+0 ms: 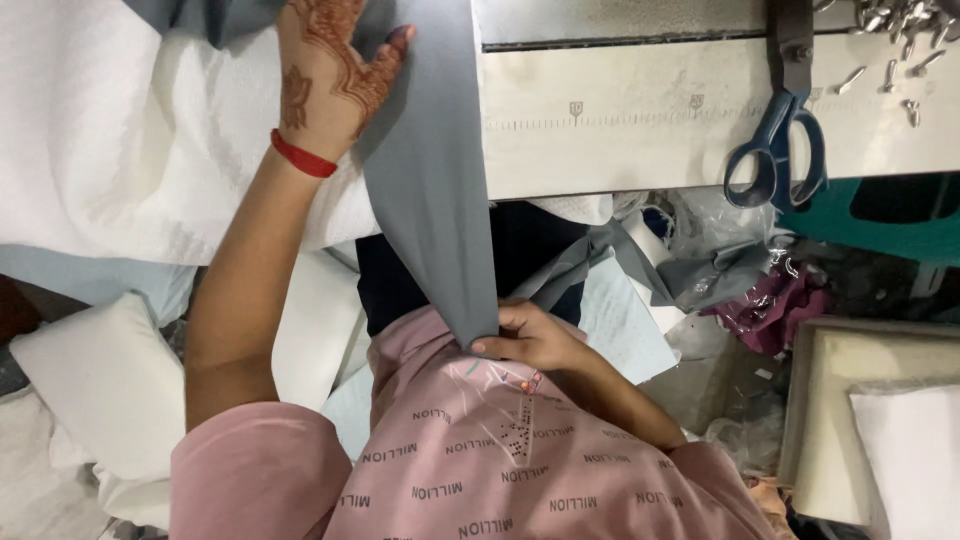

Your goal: Aligning and preparing a strip of gray synthetic fabric for processing at a sewing machine workstation.

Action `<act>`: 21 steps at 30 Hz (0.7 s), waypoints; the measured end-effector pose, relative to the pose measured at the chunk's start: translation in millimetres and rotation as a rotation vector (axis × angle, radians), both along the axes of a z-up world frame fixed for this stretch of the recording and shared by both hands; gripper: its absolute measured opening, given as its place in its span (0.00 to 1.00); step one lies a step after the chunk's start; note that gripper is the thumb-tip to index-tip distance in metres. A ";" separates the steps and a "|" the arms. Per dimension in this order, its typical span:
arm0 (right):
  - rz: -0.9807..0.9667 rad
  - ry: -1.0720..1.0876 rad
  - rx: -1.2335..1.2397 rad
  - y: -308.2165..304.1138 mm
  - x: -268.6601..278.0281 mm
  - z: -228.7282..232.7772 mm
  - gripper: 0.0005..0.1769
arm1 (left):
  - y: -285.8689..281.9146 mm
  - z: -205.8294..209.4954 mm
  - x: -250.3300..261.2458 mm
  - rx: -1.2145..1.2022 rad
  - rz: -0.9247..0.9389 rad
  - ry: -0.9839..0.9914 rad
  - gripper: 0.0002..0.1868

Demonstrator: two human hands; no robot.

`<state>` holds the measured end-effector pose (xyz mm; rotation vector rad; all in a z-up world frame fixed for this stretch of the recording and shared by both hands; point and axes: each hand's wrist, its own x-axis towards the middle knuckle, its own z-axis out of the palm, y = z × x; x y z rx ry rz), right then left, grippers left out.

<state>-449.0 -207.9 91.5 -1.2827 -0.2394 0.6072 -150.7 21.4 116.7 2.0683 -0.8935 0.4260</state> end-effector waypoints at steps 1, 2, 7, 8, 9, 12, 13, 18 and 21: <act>-0.003 0.003 0.001 -0.9 -2.7 -1.9 0.09 | 4.8 -10.3 1.0 0.001 -0.003 0.003 0.14; 0.016 0.107 0.034 -1.8 -4.2 -4.7 0.10 | 11.2 -20.4 1.6 -0.129 -0.056 0.147 0.13; -0.011 0.052 0.031 1.2 -17.6 -21.5 0.09 | 22.3 -29.7 3.9 -0.444 -0.234 0.553 0.11; -0.050 0.182 0.063 1.7 -22.5 -26.2 0.09 | 21.1 -31.4 3.9 -0.414 -0.234 0.536 0.11; -0.089 0.311 0.095 2.2 -27.3 -30.8 0.09 | 19.9 -32.9 4.1 -0.384 -0.234 0.518 0.11; -0.111 0.117 0.006 9.9 -20.6 -12.6 0.12 | 22.0 -24.8 2.7 -0.277 -0.168 0.454 0.10; -0.112 0.120 0.007 17.0 -23.2 -22.6 0.12 | 24.9 -25.0 0.5 -0.276 -0.168 0.456 0.10; -0.203 0.160 -0.064 33.4 -18.5 -55.8 0.09 | 28.9 -35.2 2.6 -0.126 -0.072 0.296 0.08; -0.186 -0.041 -0.224 36.6 -10.5 -38.9 0.09 | 22.0 -21.4 -20.6 0.027 -0.009 0.246 0.12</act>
